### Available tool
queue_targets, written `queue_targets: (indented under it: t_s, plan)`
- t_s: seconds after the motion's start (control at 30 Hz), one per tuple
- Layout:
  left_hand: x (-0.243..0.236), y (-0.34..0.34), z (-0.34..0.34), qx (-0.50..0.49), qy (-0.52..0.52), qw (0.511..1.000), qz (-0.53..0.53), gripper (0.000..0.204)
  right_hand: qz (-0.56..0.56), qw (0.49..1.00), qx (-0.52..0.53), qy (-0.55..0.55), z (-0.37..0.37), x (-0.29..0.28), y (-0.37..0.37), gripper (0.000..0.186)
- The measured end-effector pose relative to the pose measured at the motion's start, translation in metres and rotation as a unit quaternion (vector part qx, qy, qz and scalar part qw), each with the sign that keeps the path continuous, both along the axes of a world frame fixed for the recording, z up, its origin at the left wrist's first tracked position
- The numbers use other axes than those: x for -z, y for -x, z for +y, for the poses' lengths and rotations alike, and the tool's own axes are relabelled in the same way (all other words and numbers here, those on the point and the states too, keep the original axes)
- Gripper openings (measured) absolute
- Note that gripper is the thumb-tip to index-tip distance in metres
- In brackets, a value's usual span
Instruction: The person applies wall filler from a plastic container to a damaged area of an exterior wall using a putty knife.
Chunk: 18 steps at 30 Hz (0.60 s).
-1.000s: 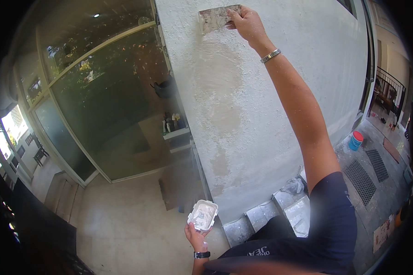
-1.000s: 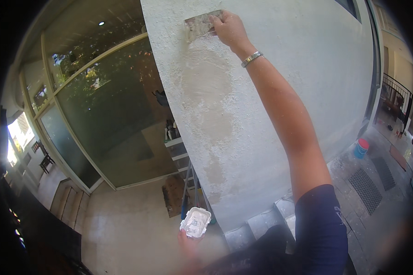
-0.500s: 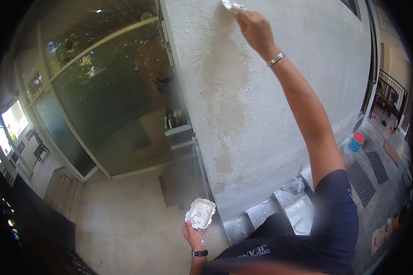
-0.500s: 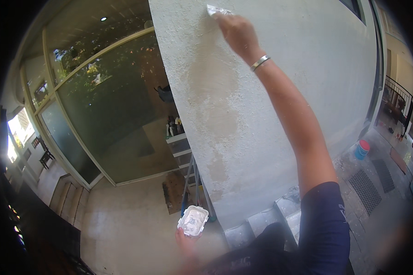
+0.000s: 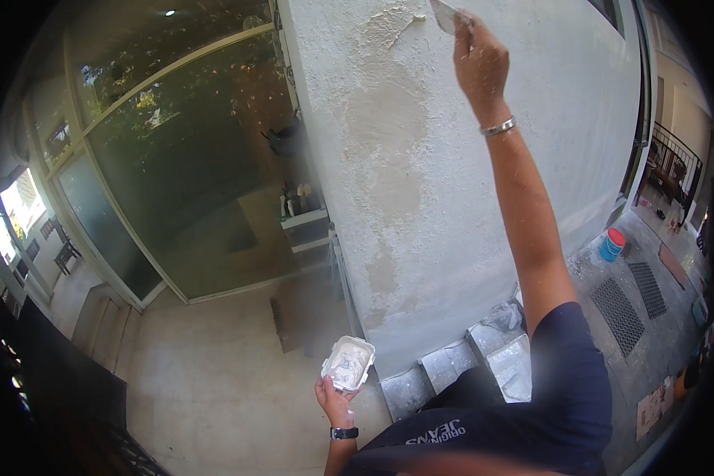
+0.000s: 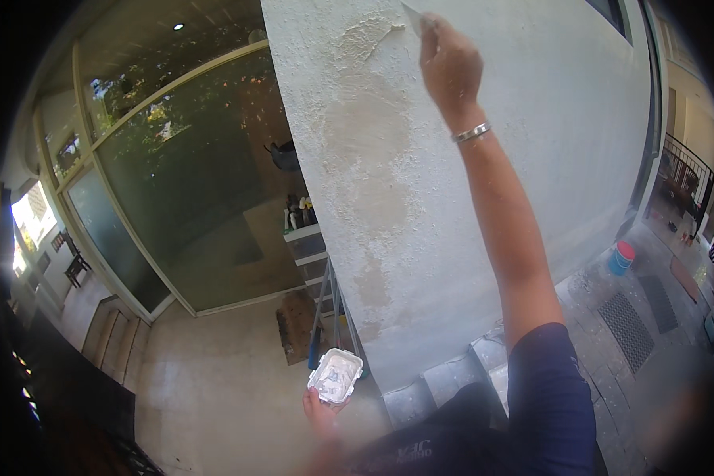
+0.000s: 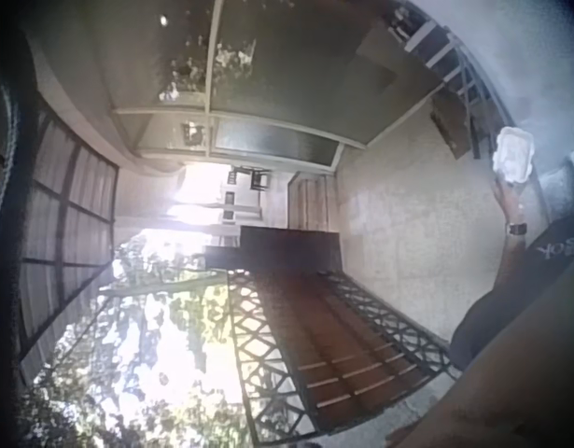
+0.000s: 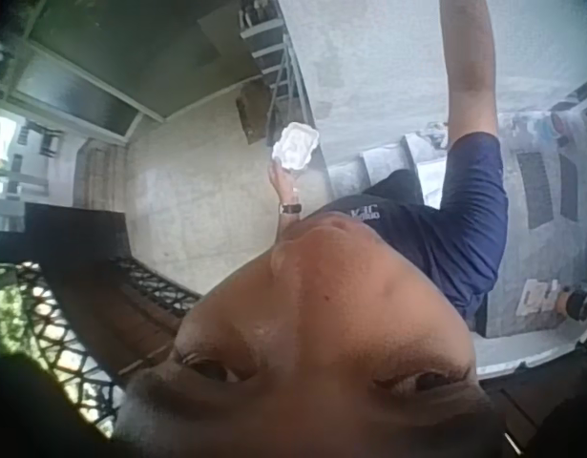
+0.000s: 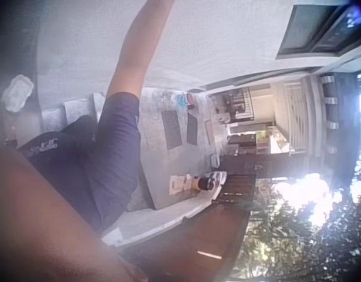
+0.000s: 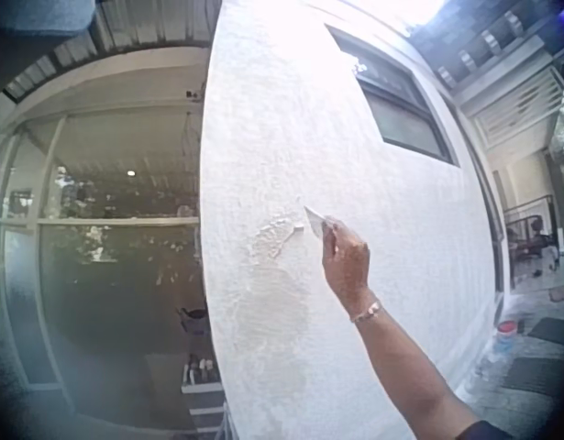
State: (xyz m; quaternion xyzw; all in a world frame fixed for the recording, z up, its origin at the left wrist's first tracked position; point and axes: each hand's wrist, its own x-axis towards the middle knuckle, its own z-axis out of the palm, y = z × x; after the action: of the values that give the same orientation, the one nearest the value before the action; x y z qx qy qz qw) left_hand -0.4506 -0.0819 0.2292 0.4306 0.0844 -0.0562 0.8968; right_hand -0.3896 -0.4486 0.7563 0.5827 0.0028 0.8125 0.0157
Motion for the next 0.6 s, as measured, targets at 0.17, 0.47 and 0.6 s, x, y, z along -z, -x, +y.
queue_targets:
  t_s: [0.17,0.47,0.6]
  plan:
    - [0.003,0.006,0.009,-0.023,0.0,1.0,0.001,0.044,0.092,0.99,0.055,0.094,-0.035,-0.03,-0.015,0.02]
    - [0.006,0.006,0.01,-0.029,-0.007,0.999,0.01,0.045,0.273,0.944,0.011,0.183,0.012,0.005,-0.027,0.02]
    - [0.004,0.005,0.004,-0.018,-0.003,1.0,-0.009,0.045,0.192,0.961,-0.015,0.199,0.018,0.002,-0.034,0.02]
